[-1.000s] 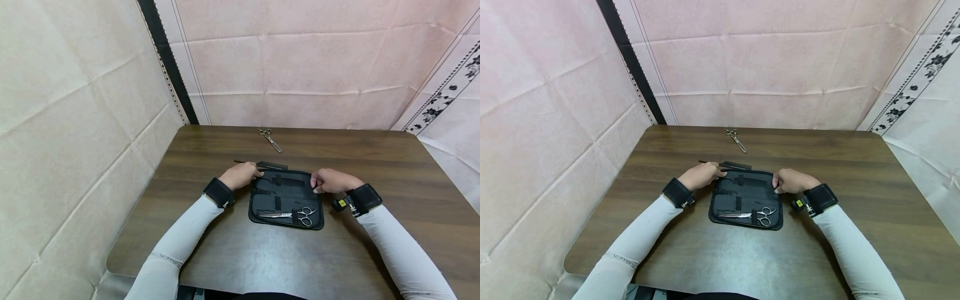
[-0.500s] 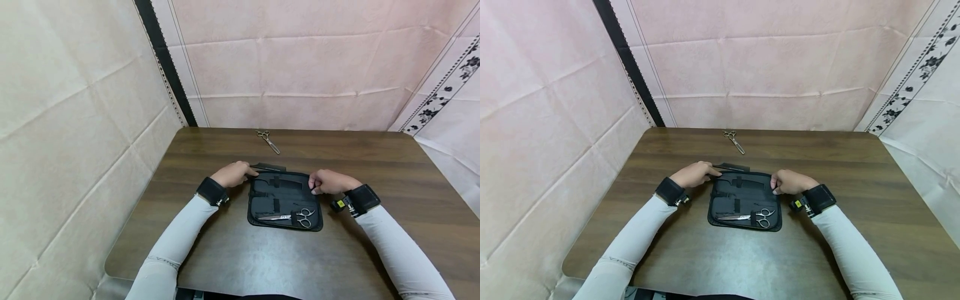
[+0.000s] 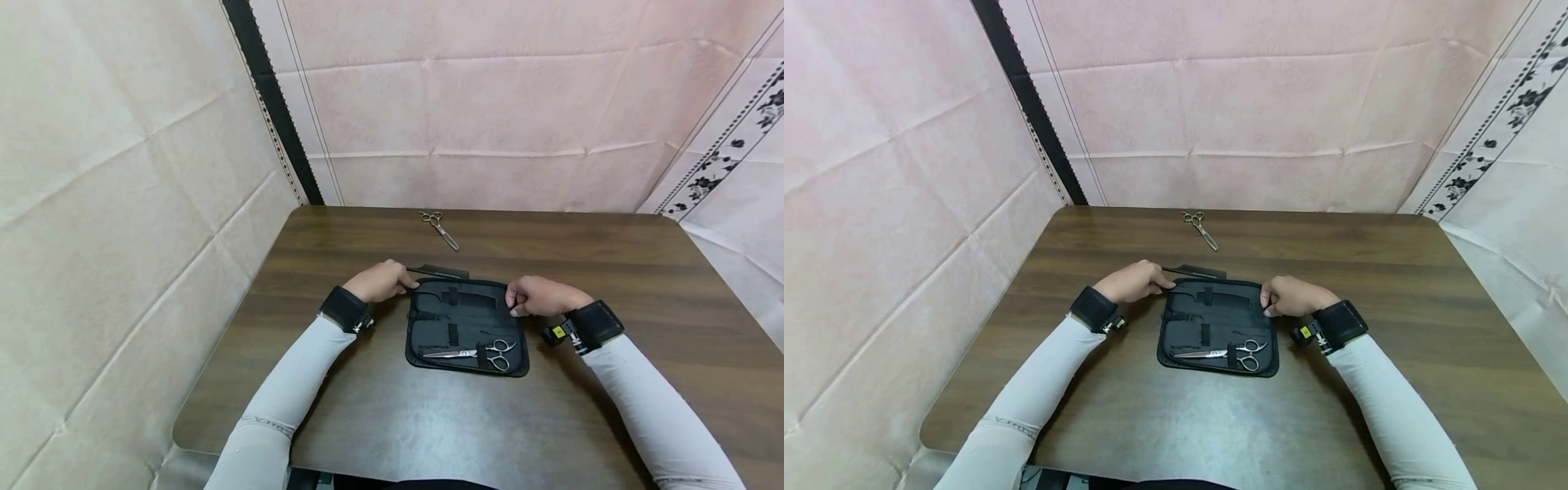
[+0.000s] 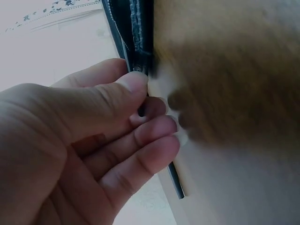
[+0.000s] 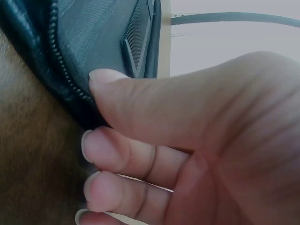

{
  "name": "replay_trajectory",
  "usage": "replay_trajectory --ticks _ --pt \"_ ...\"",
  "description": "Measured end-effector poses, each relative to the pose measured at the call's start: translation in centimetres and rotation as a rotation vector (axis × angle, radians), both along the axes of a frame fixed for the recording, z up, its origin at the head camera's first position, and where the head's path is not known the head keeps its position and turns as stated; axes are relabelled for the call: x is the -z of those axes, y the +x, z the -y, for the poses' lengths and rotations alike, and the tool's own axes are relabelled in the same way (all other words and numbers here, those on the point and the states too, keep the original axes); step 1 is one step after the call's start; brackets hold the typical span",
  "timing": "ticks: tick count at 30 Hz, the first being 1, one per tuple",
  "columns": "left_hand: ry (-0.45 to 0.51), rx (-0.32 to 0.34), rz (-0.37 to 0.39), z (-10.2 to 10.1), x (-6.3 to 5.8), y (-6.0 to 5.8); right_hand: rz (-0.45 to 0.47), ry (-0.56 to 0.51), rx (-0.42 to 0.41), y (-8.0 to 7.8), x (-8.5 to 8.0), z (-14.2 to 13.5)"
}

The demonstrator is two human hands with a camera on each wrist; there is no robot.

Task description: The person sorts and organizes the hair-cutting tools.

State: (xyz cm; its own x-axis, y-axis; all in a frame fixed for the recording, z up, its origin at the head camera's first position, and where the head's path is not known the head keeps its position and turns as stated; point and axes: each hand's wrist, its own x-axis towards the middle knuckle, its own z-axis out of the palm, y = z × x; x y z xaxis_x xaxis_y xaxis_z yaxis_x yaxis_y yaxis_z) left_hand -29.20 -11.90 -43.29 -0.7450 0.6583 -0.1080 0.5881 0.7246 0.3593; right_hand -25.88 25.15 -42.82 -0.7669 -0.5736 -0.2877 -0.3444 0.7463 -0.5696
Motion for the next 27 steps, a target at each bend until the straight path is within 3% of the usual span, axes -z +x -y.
replay_trajectory --ticks 14,27 --pt "-0.010 0.012 -0.022 -0.27 0.57 -0.16 0.002 -0.005 -0.006 -0.05 0.00 -0.06" --pt "-0.016 0.024 -0.033 -1.00 0.33 0.35 -0.009 -0.003 -0.019 -0.13 0.07 0.01"
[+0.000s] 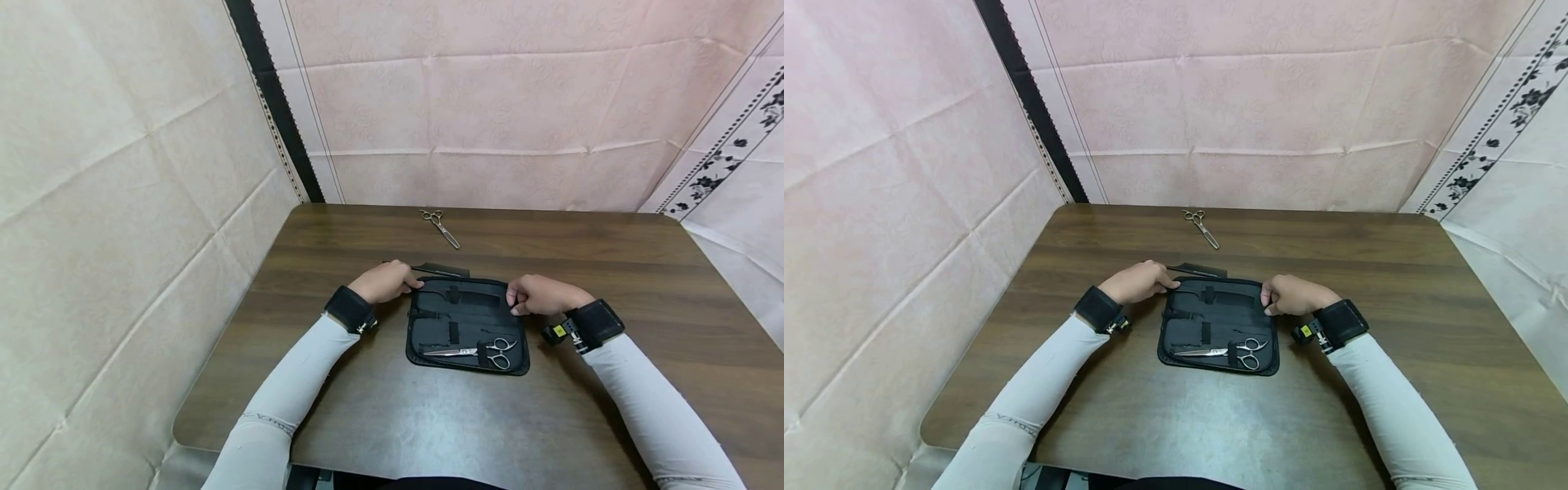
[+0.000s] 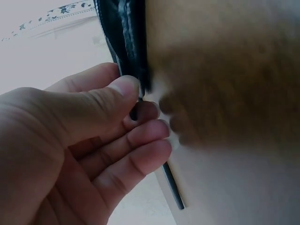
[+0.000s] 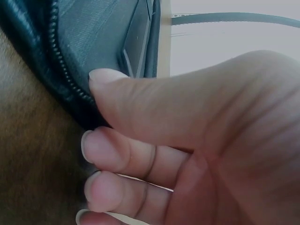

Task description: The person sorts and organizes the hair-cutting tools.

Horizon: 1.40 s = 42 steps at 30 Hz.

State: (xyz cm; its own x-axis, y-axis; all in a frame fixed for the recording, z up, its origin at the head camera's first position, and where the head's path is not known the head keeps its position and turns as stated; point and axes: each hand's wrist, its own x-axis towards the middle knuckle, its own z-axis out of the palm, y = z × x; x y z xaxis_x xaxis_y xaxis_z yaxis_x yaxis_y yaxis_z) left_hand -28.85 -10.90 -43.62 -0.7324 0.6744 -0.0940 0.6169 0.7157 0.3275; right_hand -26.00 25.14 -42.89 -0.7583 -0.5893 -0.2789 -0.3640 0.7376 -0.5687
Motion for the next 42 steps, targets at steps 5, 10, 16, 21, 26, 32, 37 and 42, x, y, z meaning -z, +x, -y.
replay_trajectory --ticks 5,10,16,21,26,32,37,42 --pt "0.018 0.016 -0.005 -0.5 0.1 0.1 0.004 -0.002 0.001 -0.1 0.1 -0.1" --pt "0.019 0.000 -0.011 -0.6 0.3 0.2 -0.006 0.012 0.005 -0.1 0.1 -0.2" --pt "0.011 0.018 -0.021 -0.7 0.4 0.3 -0.010 0.014 0.017 0.1 0.0 -0.1" --pt "-0.009 0.030 -0.055 -0.9 0.6 0.5 -0.023 -0.004 0.029 0.0 0.2 -0.1" --pt "-0.019 0.017 -0.065 -1.0 0.5 0.8 -0.029 -0.024 0.044 0.0 0.3 -0.2" --pt "-0.037 0.017 -0.088 -1.1 0.2 1.1 -0.015 -0.025 0.045 0.0 0.3 -0.2" --pt "-0.047 0.028 -0.137 -1.0 0.2 1.1 -0.015 -0.029 0.046 0.1 0.3 -0.2" --pt "-0.066 0.048 -0.197 -0.9 0.5 0.9 -0.021 -0.026 0.040 0.0 0.4 -0.3"
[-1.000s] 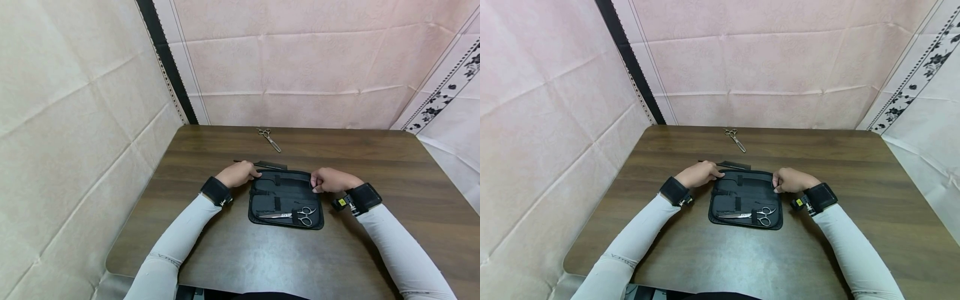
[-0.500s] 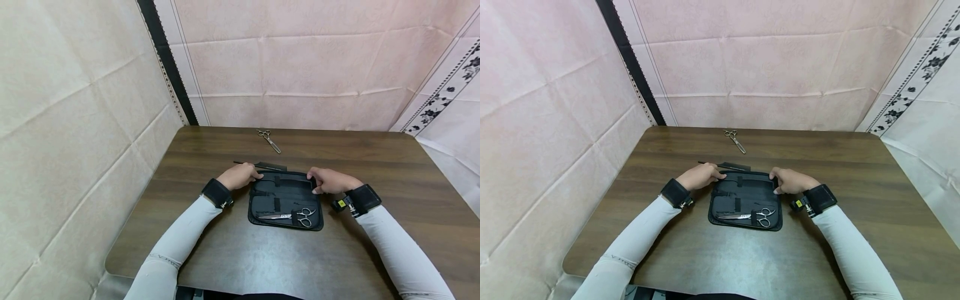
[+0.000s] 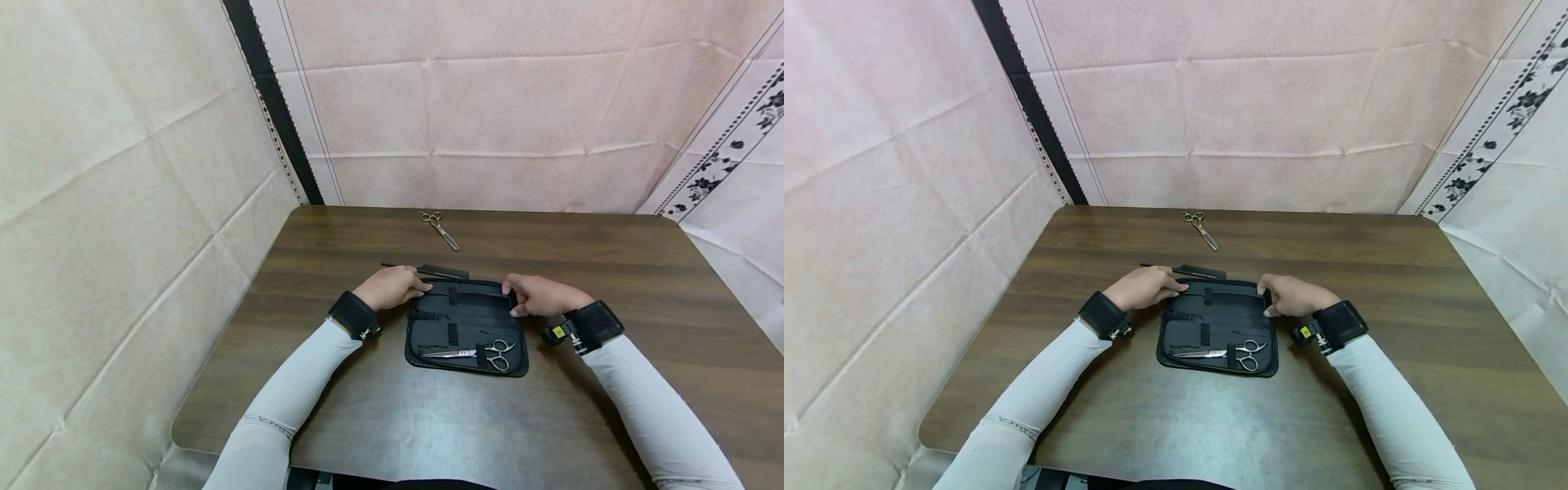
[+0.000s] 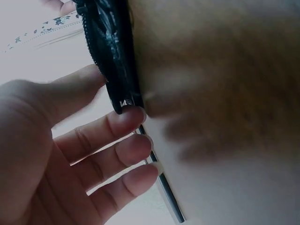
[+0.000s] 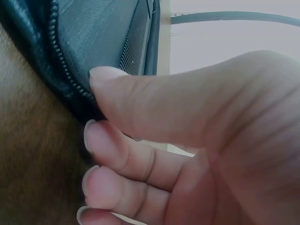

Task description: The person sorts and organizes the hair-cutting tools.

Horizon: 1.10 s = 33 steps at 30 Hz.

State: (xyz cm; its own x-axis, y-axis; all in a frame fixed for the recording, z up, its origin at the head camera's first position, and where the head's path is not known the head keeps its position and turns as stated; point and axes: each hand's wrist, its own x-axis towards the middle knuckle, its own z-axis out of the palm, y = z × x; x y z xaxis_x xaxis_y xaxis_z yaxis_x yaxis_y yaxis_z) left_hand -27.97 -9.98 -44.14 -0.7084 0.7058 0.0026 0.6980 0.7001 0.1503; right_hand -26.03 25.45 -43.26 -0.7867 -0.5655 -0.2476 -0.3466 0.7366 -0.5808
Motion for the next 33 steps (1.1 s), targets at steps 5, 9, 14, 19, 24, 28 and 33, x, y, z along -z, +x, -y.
replay_trajectory --ticks 5,9,14,19,24,28,33 --pt "-0.021 -0.009 -0.003 -0.15 -0.17 0.08 0.005 -0.009 0.004 0.03 -0.05 0.00" --pt "-0.024 -0.071 0.029 -0.30 -0.24 0.08 0.007 -0.013 -0.002 0.02 0.04 0.04" --pt "-0.006 -0.181 0.069 -0.36 -0.12 0.01 0.011 -0.014 -0.014 -0.05 0.22 0.07" --pt "0.000 -0.256 0.084 -0.31 -0.02 0.05 0.005 -0.008 -0.016 -0.09 0.33 0.03" --pt "-0.006 -0.249 0.083 -0.41 0.00 0.12 0.011 -0.004 -0.013 -0.12 0.35 -0.08" --pt "-0.028 -0.233 0.065 -0.51 -0.10 0.13 0.013 0.001 -0.018 -0.19 0.30 -0.22" --pt "-0.045 -0.210 0.032 -0.66 -0.25 0.12 0.020 -0.004 -0.029 -0.25 0.09 -0.35"
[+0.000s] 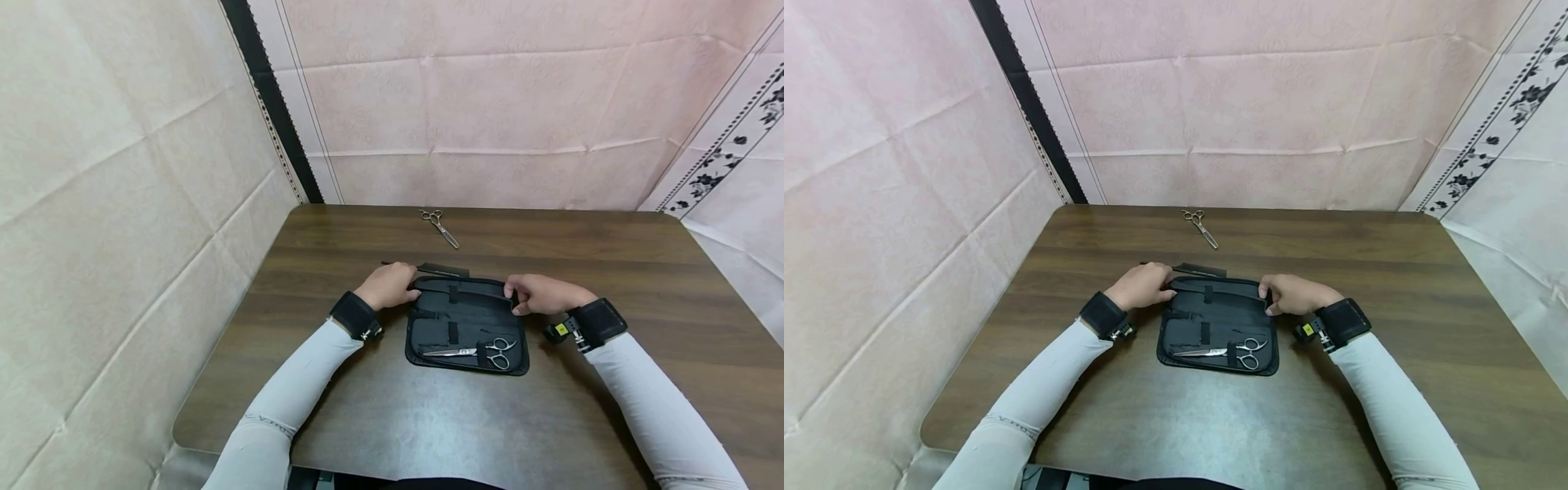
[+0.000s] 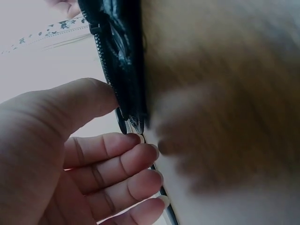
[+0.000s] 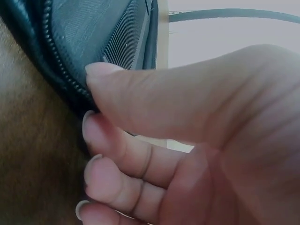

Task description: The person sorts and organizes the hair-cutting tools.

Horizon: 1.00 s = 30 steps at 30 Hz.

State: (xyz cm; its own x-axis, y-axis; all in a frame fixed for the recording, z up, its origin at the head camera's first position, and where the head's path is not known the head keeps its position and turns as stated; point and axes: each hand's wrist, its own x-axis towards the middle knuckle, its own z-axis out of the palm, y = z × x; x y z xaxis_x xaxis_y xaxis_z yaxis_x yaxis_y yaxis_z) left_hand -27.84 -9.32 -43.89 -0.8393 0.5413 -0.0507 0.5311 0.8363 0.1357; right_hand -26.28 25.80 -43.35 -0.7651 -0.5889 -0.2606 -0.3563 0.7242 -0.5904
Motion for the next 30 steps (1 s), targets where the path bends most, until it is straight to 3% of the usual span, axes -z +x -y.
replay_trajectory --ticks 13,30 --pt "-0.049 0.036 -0.062 -0.22 0.17 0.12 0.022 -0.006 -0.012 0.19 -0.22 -0.06" --pt "-0.067 0.043 -0.075 -0.32 0.43 0.07 0.031 -0.018 0.005 0.03 -0.10 -0.02"
